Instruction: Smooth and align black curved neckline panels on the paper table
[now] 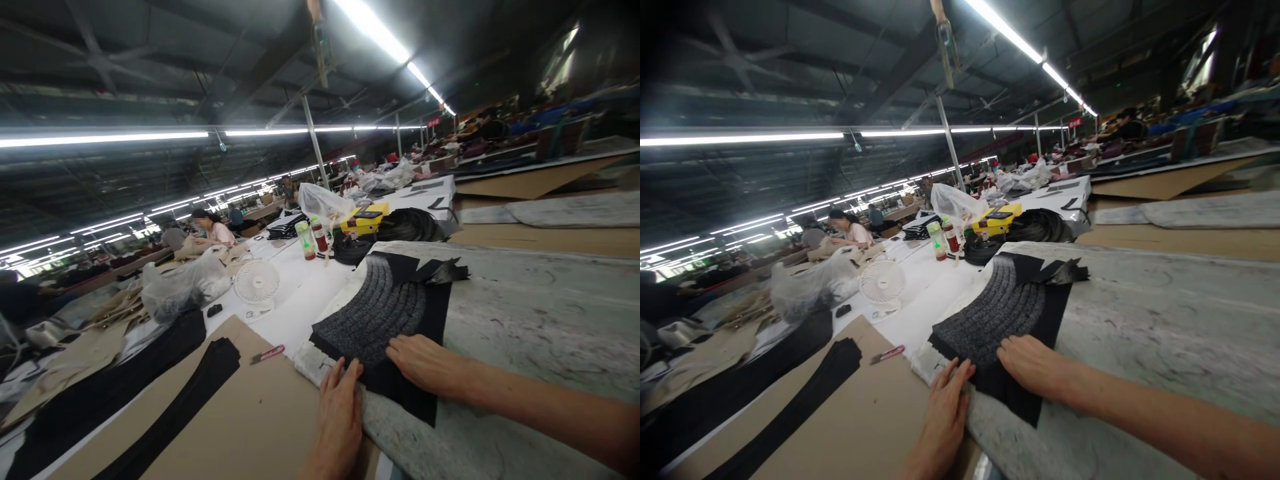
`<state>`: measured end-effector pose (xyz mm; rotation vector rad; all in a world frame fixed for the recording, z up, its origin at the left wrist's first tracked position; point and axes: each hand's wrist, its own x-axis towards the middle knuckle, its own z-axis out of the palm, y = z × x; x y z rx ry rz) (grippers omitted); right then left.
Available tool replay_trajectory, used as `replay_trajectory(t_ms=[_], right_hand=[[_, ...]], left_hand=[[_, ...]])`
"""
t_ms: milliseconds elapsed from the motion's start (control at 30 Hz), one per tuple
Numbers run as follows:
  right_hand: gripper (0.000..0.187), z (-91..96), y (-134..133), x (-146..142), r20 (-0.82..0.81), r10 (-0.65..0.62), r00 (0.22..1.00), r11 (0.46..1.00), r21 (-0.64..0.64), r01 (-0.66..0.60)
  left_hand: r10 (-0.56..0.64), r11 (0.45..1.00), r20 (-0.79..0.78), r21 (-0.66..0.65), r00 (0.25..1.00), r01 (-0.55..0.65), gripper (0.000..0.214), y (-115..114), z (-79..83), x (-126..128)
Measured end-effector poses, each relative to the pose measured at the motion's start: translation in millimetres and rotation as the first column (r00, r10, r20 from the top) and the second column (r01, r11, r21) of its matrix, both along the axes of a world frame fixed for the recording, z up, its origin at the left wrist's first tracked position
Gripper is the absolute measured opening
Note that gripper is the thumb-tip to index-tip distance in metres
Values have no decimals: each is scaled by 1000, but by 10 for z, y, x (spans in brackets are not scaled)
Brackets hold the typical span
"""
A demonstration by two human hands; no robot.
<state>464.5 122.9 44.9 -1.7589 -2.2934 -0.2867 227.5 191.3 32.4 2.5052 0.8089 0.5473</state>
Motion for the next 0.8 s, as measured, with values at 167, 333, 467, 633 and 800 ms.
replay_trajectory(t_ms=[167, 333, 467, 633, 800], right_hand=[[13, 90, 19, 115, -170, 11, 985, 999, -50, -20], [10, 233, -40, 358, -458, -97, 884, 993, -106, 54], [12, 272, -74, 723, -706, -255, 661, 966, -160, 202], [25, 386, -271, 1331, -893, -302, 334, 905, -158, 396], [31, 562, -583, 1954, -959, -257, 121, 823, -151, 548]], left_hand=[[44, 999, 9, -18, 999, -43, 54, -33, 33, 46], [78, 996, 3, 42, 997, -78, 50, -43, 84, 130], [59, 991, -32, 125, 998, -54, 48, -64, 102, 224], [125, 968, -16, 219, 992, -118, 33, -76, 74, 371], [164, 947, -14, 284, 986, -153, 23, -96, 141, 525]])
